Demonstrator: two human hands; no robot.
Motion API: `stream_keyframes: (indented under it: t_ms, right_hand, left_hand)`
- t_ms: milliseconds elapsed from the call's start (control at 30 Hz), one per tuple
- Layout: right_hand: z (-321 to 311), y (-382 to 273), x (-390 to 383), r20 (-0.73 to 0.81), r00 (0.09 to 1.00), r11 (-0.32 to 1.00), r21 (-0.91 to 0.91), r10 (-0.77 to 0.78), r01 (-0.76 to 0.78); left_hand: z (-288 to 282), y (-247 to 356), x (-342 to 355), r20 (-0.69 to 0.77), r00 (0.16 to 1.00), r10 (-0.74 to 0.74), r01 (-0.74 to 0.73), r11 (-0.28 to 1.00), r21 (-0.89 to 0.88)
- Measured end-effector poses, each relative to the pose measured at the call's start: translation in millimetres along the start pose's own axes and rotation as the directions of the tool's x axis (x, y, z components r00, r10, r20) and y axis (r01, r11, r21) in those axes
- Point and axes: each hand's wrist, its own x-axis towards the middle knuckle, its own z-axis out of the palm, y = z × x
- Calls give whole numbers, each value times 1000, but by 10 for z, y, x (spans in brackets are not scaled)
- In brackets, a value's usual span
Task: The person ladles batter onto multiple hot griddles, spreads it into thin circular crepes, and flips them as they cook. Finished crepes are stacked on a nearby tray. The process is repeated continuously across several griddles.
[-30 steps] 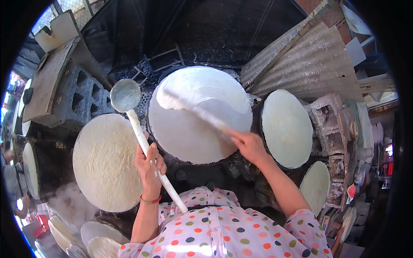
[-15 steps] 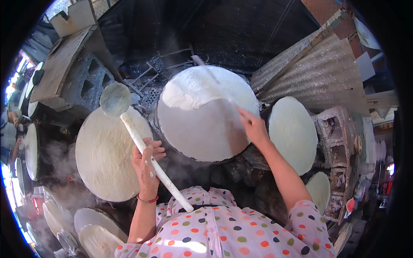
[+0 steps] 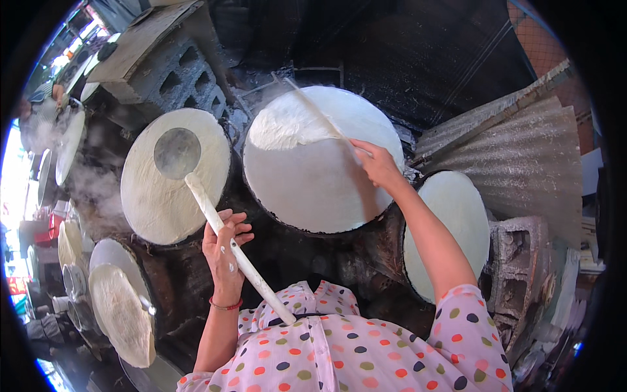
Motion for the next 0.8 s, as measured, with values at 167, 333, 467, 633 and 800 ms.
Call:
stream_keyframes:
  t_ms: [167, 333, 467, 633, 800]
  right_hand:
    - [48, 542, -336, 179, 852, 865, -18, -491, 502]
    - [-170, 533, -119, -15, 885, 884, -40, -466, 465]
    - [33, 310, 286, 138, 866, 860, -121, -480, 496]
    - [-315, 653, -502, 295, 845, 864, -106, -445, 492]
    - [-172, 278, -155, 178, 952, 967, -13, -248, 254]
  left_hand:
    - [-66, -61, -203, -72, 997, 34, -34, 999, -3]
    - [-52, -68, -320, -115, 993, 36, -36, 999, 1]
    - [6, -76, -397, -129, 990, 53, -53, 999, 1]
    - [-88, -89, -461, -162, 984, 67, -66, 998, 11]
    - [-16, -55, -594, -154, 984, 86, -85, 996, 12]
